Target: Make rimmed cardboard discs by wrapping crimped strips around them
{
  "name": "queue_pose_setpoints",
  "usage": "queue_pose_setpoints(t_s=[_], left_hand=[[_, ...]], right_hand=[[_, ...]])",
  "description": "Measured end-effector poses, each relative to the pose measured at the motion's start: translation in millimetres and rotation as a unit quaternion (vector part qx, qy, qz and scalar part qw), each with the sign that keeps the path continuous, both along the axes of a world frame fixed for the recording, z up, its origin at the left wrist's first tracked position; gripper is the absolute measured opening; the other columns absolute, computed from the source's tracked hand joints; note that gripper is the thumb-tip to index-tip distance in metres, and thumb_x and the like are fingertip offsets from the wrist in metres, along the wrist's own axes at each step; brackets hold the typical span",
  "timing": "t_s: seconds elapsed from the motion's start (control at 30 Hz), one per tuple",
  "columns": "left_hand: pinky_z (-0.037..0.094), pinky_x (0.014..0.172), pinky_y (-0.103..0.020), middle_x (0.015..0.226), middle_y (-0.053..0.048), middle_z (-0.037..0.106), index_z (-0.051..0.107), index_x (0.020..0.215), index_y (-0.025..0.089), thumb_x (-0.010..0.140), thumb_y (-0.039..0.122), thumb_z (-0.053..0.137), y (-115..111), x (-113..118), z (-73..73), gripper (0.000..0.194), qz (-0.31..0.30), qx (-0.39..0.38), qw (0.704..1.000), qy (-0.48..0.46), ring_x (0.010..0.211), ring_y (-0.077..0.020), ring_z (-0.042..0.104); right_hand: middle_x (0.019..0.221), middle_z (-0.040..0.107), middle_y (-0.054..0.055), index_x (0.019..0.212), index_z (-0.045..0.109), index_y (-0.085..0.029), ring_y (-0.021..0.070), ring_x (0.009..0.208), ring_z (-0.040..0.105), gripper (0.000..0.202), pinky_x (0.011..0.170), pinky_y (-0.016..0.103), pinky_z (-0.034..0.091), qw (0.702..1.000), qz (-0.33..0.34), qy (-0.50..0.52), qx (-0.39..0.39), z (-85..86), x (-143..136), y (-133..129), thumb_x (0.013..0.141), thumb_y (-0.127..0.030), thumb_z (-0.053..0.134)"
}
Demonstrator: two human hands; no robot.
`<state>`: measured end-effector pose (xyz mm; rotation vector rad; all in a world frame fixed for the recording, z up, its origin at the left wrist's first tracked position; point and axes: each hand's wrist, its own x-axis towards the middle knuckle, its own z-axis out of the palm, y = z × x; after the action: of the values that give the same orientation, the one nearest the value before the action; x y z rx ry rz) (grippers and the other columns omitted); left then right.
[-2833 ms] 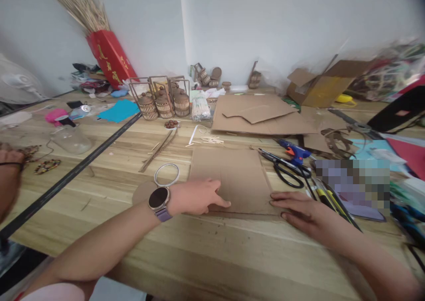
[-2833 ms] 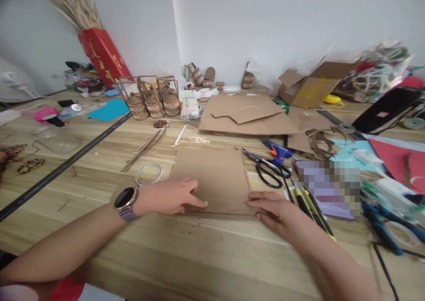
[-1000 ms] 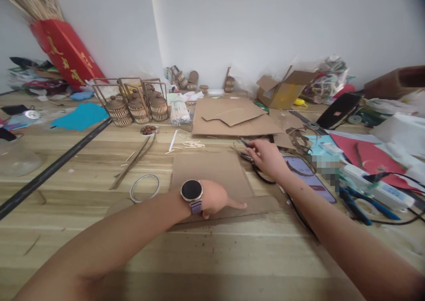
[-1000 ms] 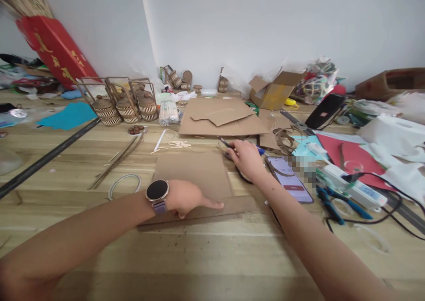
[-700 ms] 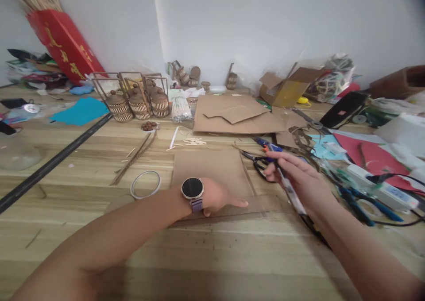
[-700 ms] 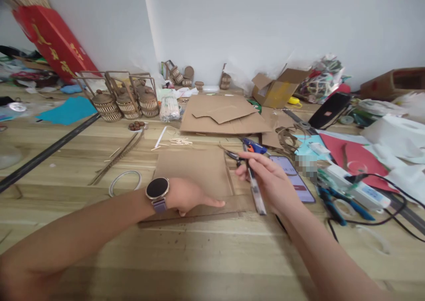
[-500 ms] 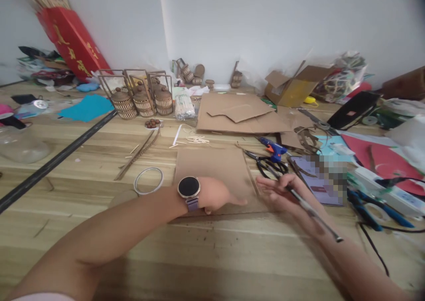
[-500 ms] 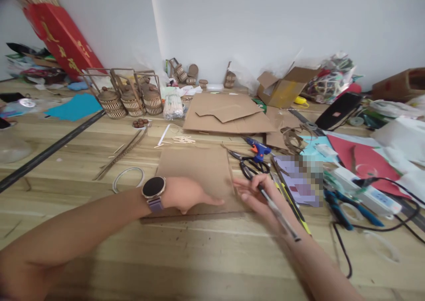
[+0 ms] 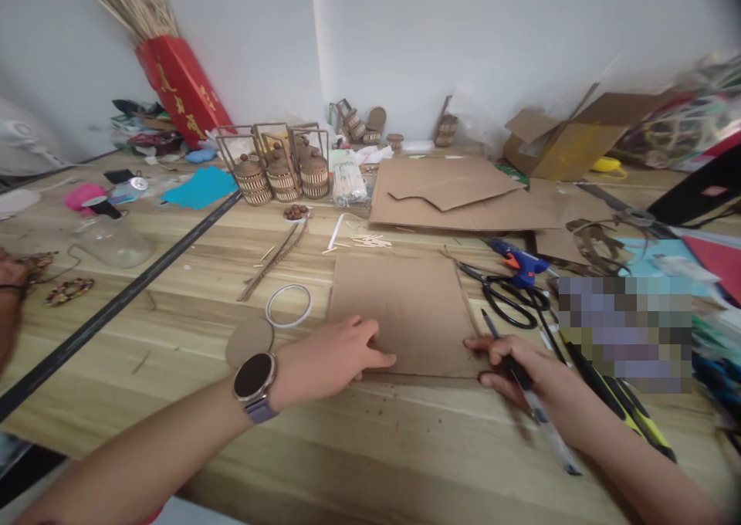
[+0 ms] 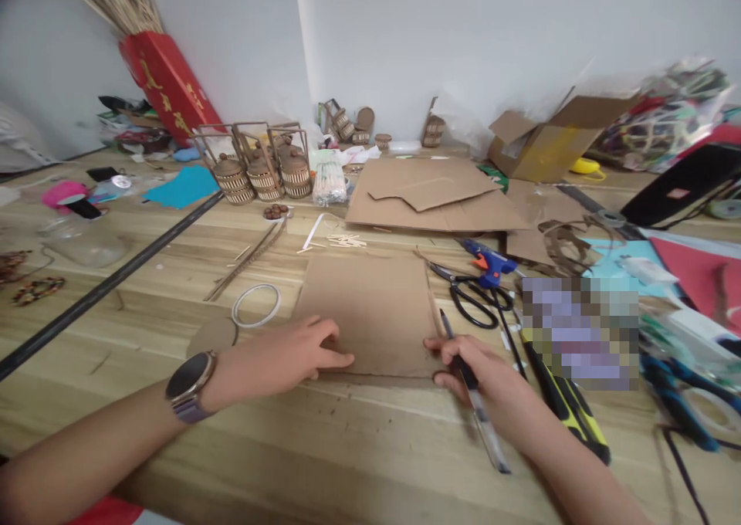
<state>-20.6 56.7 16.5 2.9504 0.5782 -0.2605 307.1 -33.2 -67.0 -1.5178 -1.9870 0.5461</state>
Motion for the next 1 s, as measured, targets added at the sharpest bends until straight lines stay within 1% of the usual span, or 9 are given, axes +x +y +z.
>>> queue_pose_setpoints(t_s=[0.07, 0.17, 0.4, 0.6, 0.7, 0.8, 1.0], left_hand=[[0.042, 0.073, -0.029, 0.113, -0.008, 0.053, 0.054, 0.135, 0.032, 0.091, 0.007, 0.051, -0.4, -8.4, -3.5, 0.051, 0.014, -0.004, 1.000, -0.005, 0.097, -0.0222, 0.052], [0.042, 0.076, -0.030, 0.115, -0.008, 0.053, 0.055, 0.134, 0.031, 0.092, 0.009, 0.051, -0.4, -13.5, -6.7, 0.048, 0.021, -0.006, 1.000, -0.014, 0.098, -0.0223, 0.051], [0.041, 0.076, -0.029, 0.117, -0.008, 0.053, 0.054, 0.135, 0.031, 0.092, 0.009, 0.050, 0.7, -13.6, -9.9, 0.048, 0.012, -0.001, 1.000, -0.016, 0.098, -0.0213, 0.051], [0.041, 0.074, -0.029, 0.118, -0.007, 0.052, 0.053, 0.135, 0.032, 0.091, 0.008, 0.050, 0.8, -14.9, -12.3, 0.050, 0.010, 0.011, 1.000, -0.018, 0.099, -0.0219, 0.051], [0.041, 0.074, -0.030, 0.117, -0.007, 0.053, 0.053, 0.135, 0.031, 0.091, 0.007, 0.050, 0.5, -15.0, -11.2, 0.050, 0.008, 0.007, 1.000, -0.017, 0.099, -0.0225, 0.051], [0.041, 0.075, -0.030, 0.116, -0.008, 0.053, 0.053, 0.135, 0.031, 0.091, 0.006, 0.050, -0.3, -14.7, -10.7, 0.051, 0.008, 0.005, 1.000, -0.017, 0.099, -0.0229, 0.052], [0.042, 0.076, -0.030, 0.116, -0.008, 0.053, 0.053, 0.135, 0.029, 0.090, 0.003, 0.050, -1.4, -12.9, -9.6, 0.052, 0.011, 0.000, 1.000, -0.011, 0.101, -0.0229, 0.051]], right_hand=[[0.114, 0.071, 0.012, 0.084, 0.051, -0.025, 0.0263, 0.105, 0.068, 0.019, 0.089, 0.043, 0.054, 1.000, 0.006, 0.001, -0.014, 2.0, -0.4, -0.1, 0.091, -0.042, 0.058], [0.116, 0.070, 0.012, 0.085, 0.053, -0.025, 0.0270, 0.107, 0.067, 0.019, 0.089, 0.043, 0.054, 1.000, 0.005, 0.005, -0.031, 9.1, -2.9, -0.9, 0.090, -0.042, 0.059], [0.110, 0.072, 0.012, 0.080, 0.056, -0.025, 0.0276, 0.100, 0.069, 0.022, 0.086, 0.043, 0.055, 0.999, -0.005, -0.004, -0.031, 23.2, -9.5, -0.8, 0.088, -0.045, 0.059], [0.106, 0.073, 0.012, 0.080, 0.057, -0.025, 0.0266, 0.096, 0.070, 0.016, 0.081, 0.042, 0.056, 1.000, 0.003, -0.009, -0.016, 30.2, -13.4, 0.0, 0.088, -0.039, 0.058], [0.105, 0.073, 0.011, 0.078, 0.058, -0.026, 0.0269, 0.099, 0.070, 0.016, 0.082, 0.041, 0.056, 1.000, 0.013, -0.012, -0.017, 30.3, -13.6, 0.0, 0.089, -0.037, 0.057], [0.106, 0.073, 0.011, 0.079, 0.058, -0.026, 0.0264, 0.103, 0.068, 0.015, 0.085, 0.041, 0.054, 1.000, 0.021, -0.013, -0.010, 26.2, -11.5, -0.5, 0.090, -0.035, 0.056], [0.107, 0.072, 0.010, 0.082, 0.057, -0.026, 0.0255, 0.103, 0.067, 0.013, 0.086, 0.040, 0.053, 1.000, 0.023, -0.012, -0.004, 19.3, -7.8, -0.9, 0.091, -0.034, 0.055]])
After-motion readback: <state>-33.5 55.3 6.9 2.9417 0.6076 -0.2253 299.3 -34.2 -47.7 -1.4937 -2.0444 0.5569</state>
